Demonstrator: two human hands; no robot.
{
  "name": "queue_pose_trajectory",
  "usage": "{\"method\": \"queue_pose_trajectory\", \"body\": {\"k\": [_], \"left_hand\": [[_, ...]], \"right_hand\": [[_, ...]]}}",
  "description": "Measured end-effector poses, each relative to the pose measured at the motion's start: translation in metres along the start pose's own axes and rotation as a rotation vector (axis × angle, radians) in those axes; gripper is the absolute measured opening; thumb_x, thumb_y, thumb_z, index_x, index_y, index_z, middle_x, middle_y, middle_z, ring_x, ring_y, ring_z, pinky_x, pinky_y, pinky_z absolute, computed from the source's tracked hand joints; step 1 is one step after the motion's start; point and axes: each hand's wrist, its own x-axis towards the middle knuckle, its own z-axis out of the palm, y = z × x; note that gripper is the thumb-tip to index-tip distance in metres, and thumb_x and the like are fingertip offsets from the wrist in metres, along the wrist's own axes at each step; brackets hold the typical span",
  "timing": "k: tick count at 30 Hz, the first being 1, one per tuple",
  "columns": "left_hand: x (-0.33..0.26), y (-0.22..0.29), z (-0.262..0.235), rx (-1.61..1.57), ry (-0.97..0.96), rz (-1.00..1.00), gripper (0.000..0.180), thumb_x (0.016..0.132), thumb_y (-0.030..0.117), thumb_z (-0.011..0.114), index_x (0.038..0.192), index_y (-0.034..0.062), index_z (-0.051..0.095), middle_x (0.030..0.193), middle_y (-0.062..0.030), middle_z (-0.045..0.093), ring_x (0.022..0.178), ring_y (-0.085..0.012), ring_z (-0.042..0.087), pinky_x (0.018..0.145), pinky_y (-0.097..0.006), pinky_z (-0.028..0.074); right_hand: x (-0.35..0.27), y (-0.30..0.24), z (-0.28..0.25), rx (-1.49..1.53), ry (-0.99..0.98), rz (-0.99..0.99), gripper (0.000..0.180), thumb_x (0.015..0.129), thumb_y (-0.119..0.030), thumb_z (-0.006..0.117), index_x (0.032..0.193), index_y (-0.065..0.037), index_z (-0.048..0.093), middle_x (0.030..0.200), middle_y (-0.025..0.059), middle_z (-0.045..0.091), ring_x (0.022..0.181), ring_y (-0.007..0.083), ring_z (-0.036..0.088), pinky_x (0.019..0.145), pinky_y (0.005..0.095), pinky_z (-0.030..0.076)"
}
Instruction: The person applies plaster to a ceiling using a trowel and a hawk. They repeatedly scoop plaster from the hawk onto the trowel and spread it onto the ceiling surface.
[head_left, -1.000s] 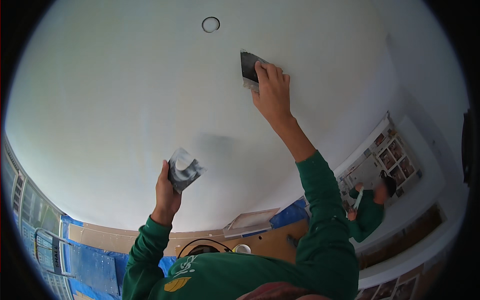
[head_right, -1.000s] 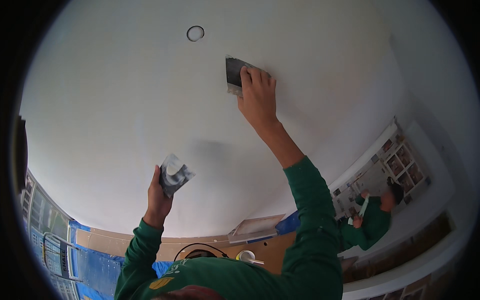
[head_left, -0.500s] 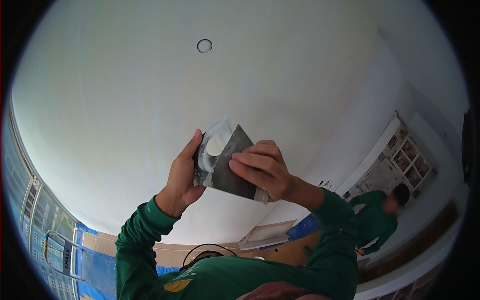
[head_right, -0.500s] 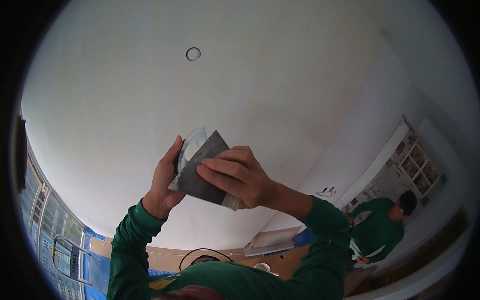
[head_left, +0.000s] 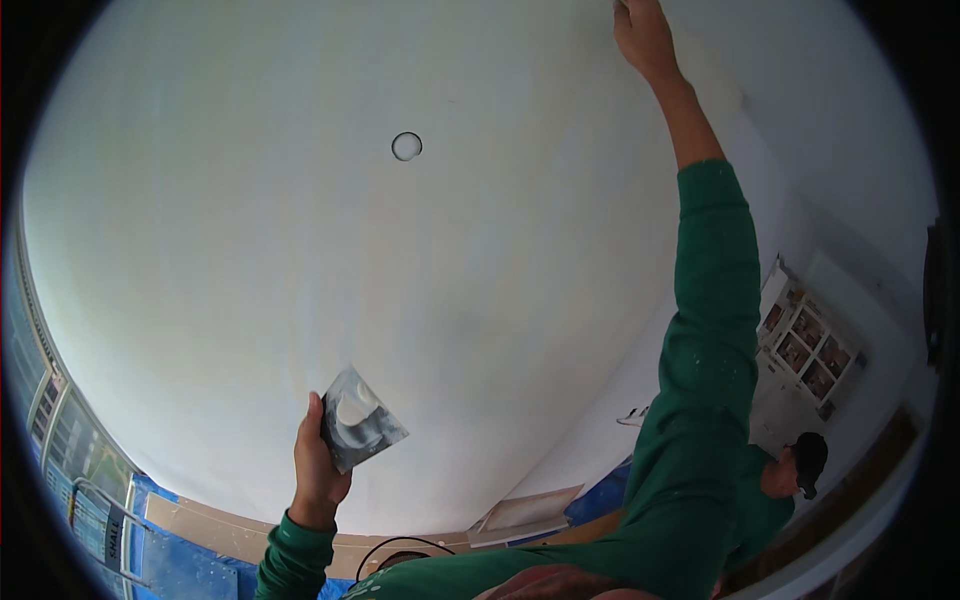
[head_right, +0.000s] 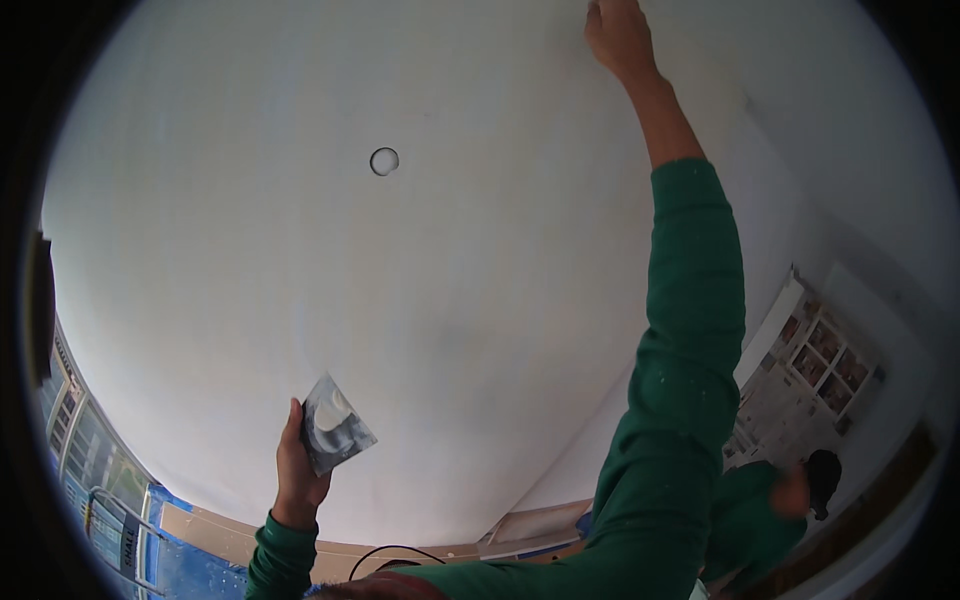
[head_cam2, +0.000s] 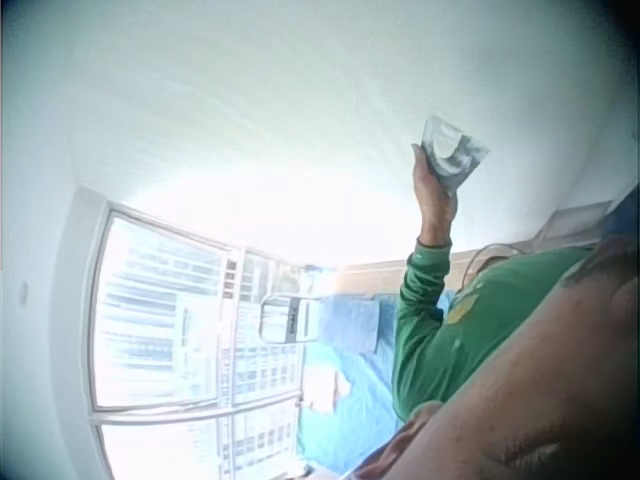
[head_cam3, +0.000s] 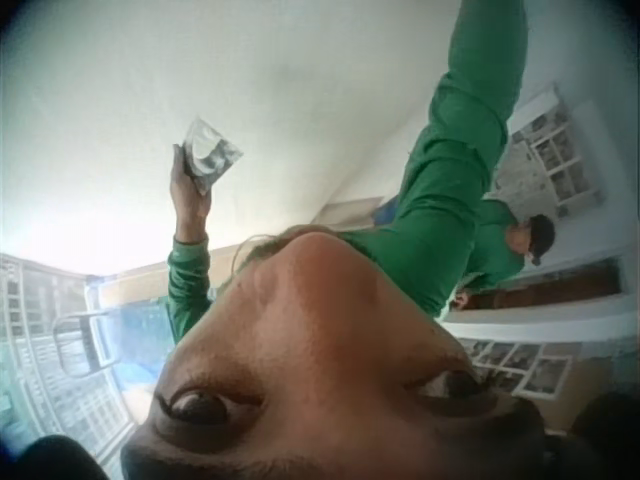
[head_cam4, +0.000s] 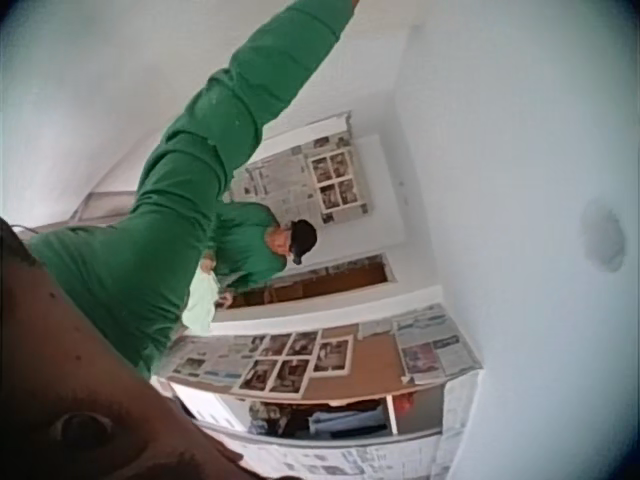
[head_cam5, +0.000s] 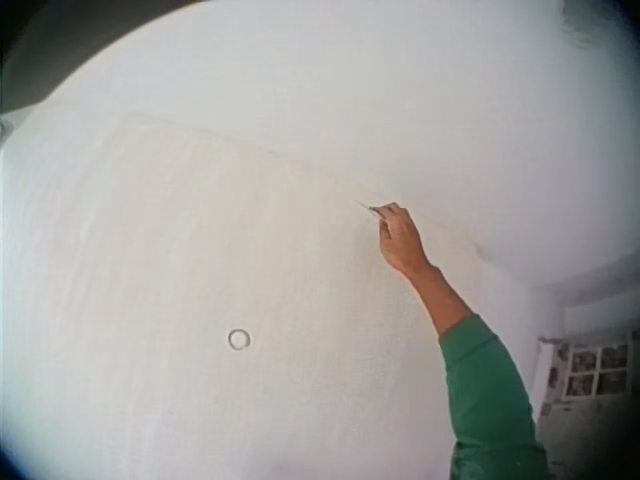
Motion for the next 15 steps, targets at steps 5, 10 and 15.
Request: {"method": "queue_pose_trajectory", "body": {"k": [5, 10, 15], "left_hand": [[-0.011, -0.043, -0.069, -0.082, 0.142, -0.066, 0.05, 0.109, 0.044, 0.045, 0.13, 0.0008, 0.058, 0.123, -0.0104, 0.068, 0.113, -0.0239, 0.067, 0.1, -0.041, 0.053], [-0.03, -0.053, -0.128, -0.057, 0.3, -0.061, 0.049, 0.108, 0.045, 0.047, 0.129, 0.0021, 0.059, 0.122, -0.0091, 0.068, 0.112, -0.0236, 0.067, 0.099, -0.04, 0.053], [-0.029, -0.062, -0.133, -0.054, 0.393, -0.027, 0.048, 0.107, 0.045, 0.048, 0.128, 0.003, 0.059, 0.119, -0.0079, 0.069, 0.11, -0.0222, 0.068, 0.098, -0.039, 0.053]], "right_hand": [[0.061, 0.089, 0.048, -0.241, 0.01, -0.086, 0.03, 0.093, -0.004, 0.053, 0.12, 0.0, 0.065, 0.12, 0.0203, 0.063, 0.116, 0.0394, 0.057, 0.102, 0.0473, 0.047], [0.062, 0.107, 0.082, -0.285, -0.085, 0.005, 0.032, 0.094, -0.006, 0.049, 0.12, -0.002, 0.066, 0.126, 0.0208, 0.062, 0.122, 0.0387, 0.056, 0.104, 0.0469, 0.047], [0.079, 0.145, 0.094, -0.294, -0.059, -0.057, 0.035, 0.094, -0.006, 0.047, 0.123, -0.005, 0.067, 0.13, 0.0201, 0.062, 0.124, 0.0397, 0.055, 0.106, 0.0477, 0.045]]}}
